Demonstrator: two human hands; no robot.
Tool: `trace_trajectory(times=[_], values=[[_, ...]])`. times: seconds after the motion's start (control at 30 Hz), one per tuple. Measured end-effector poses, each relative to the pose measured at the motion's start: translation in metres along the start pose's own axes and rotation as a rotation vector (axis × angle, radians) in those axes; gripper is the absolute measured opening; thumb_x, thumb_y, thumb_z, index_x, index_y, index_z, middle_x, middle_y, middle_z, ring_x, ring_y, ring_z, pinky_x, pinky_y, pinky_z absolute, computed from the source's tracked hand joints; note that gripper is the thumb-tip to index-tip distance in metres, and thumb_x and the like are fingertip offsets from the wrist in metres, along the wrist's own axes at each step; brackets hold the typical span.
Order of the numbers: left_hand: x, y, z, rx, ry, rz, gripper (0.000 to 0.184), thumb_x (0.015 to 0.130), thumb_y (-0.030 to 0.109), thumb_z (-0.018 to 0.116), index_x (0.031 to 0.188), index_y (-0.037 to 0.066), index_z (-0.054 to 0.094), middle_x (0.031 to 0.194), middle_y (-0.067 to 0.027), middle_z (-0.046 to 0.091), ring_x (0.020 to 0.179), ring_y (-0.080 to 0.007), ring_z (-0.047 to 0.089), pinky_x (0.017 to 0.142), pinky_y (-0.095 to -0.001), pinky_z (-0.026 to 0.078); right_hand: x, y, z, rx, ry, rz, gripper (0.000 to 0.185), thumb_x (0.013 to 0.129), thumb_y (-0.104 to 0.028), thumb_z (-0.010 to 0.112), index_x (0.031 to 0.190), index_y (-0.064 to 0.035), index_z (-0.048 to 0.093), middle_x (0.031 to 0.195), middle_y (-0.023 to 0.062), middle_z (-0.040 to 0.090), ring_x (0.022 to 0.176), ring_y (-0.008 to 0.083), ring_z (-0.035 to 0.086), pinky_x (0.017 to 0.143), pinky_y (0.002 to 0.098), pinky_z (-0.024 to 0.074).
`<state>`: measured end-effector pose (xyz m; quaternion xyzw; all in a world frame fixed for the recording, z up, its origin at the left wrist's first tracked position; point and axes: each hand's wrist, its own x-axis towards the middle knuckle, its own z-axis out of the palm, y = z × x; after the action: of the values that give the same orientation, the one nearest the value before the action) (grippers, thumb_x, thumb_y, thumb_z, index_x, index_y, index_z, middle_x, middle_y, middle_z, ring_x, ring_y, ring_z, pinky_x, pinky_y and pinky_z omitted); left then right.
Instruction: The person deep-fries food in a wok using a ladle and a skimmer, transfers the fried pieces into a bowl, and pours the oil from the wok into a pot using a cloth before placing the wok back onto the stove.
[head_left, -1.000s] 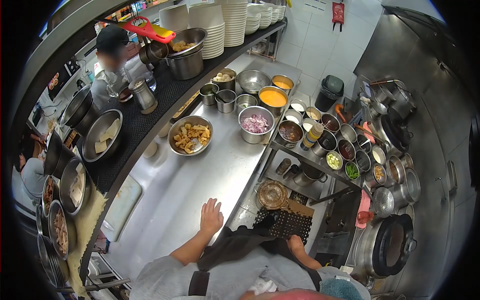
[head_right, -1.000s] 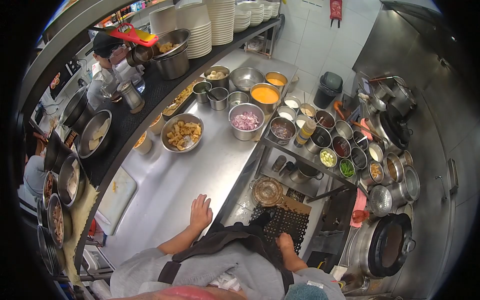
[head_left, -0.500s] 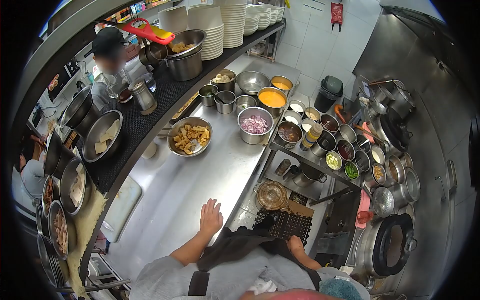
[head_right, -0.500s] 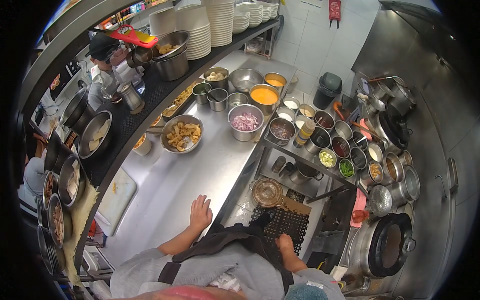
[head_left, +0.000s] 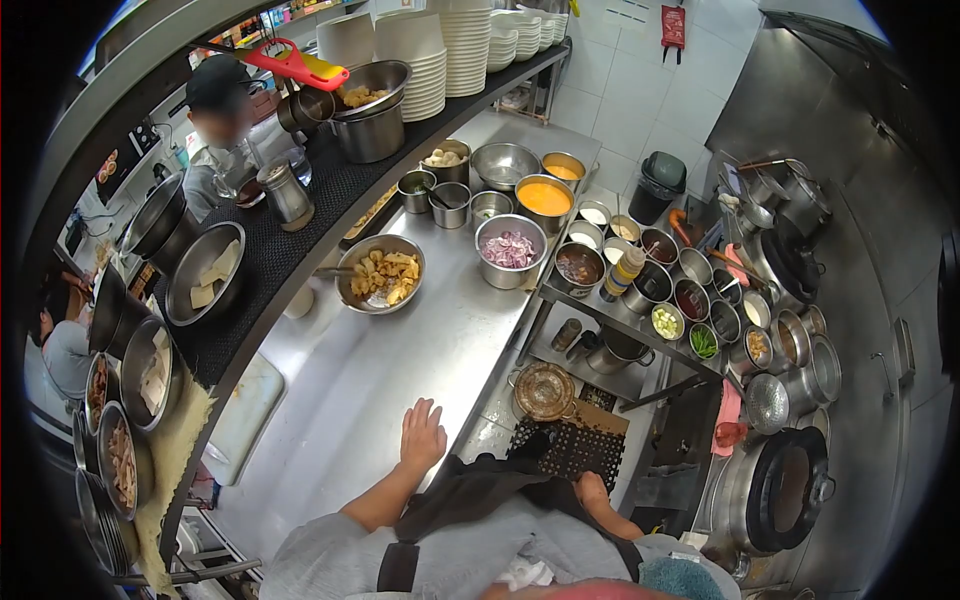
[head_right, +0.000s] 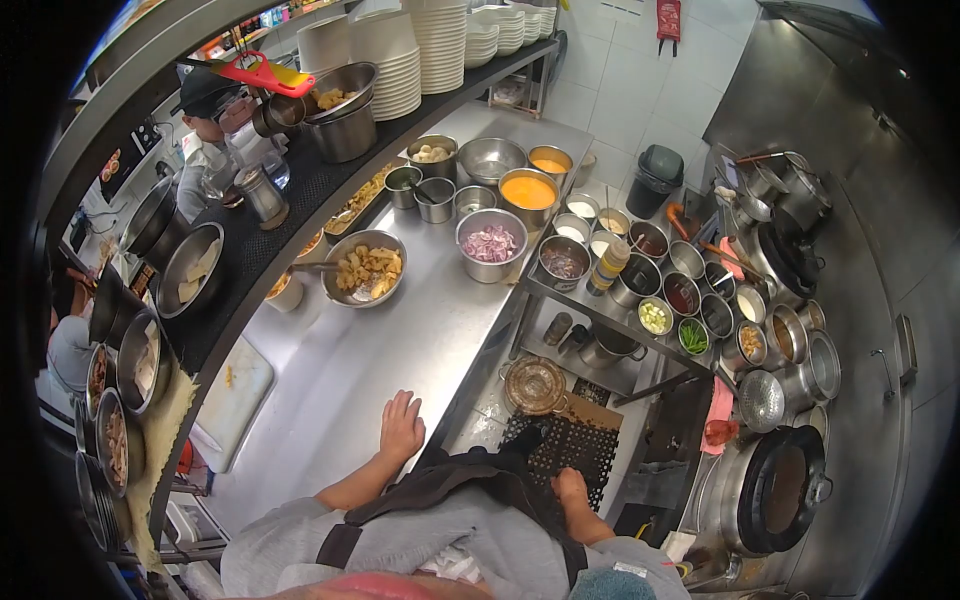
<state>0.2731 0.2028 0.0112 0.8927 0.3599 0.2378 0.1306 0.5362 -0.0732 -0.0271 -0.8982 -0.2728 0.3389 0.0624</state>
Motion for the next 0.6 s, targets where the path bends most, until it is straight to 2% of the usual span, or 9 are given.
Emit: trace_trajectory(times=[0.03,0.17,0.23,0.37,0.6], values=[[0.0,0.0,0.0,0.0,0.003,0.001,0.039,0.076,0.01,0.052,0.113,0.0,0.051,0.123,-0.0195,0.045,0.122,-0.0373,0.038,0.1,-0.0516,0.031,0.0,0.0,0.0,-0.013,0.007,0.002,0.022,0.081,-0.021,0.062,0.092,-0.0035,0.069,0.088,0.0151,0.067,0.083,0.0277,0.066,0.078,0.0372,0.0502],[-0.001,0.0,0.001,0.001,0.005,-0.009,0.039,0.076,0.01,0.052,0.114,0.001,0.051,0.124,-0.0193,0.044,0.122,-0.037,0.038,0.101,-0.0513,0.03,0.002,0.003,0.003,-0.055,0.031,-0.046,0.022,0.081,-0.021,0.062,0.093,-0.0031,0.069,0.088,0.0149,0.068,0.081,0.0278,0.066,0.077,0.0371,0.0506],[0.0,0.0,0.0,-0.001,0.0,-0.011,0.039,0.076,0.01,0.052,0.114,0.001,0.051,0.124,-0.0192,0.044,0.122,-0.0368,0.038,0.101,-0.0513,0.03,-0.003,-0.005,-0.006,0.017,-0.029,0.037,0.022,0.081,-0.02,0.062,0.092,-0.0028,0.069,0.087,0.015,0.068,0.077,0.0278,0.067,0.075,0.0372,0.0508],[0.0,-0.001,0.001,0.001,-0.008,-0.015,0.039,0.076,0.01,0.051,0.114,0.001,0.052,0.124,-0.0191,0.044,0.122,-0.0367,0.038,0.101,-0.0513,0.03,0.006,0.005,0.004,-0.003,-0.033,0.04,0.022,0.081,-0.02,0.061,0.091,-0.0023,0.07,0.086,0.016,0.068,0.074,0.028,0.067,0.074,0.037,0.051],[0.0,0.001,0.0,-0.003,-0.02,-0.022,0.039,0.078,0.011,0.05,0.115,0.0,0.051,0.125,-0.0188,0.044,0.124,-0.0354,0.037,0.103,-0.0504,0.028,0.007,0.007,0.006,-0.011,-0.009,-0.019,0.022,0.081,-0.021,0.061,0.087,-0.001,0.07,0.077,0.0163,0.067,0.073,0.0264,0.067,0.074,0.0366,0.051]])
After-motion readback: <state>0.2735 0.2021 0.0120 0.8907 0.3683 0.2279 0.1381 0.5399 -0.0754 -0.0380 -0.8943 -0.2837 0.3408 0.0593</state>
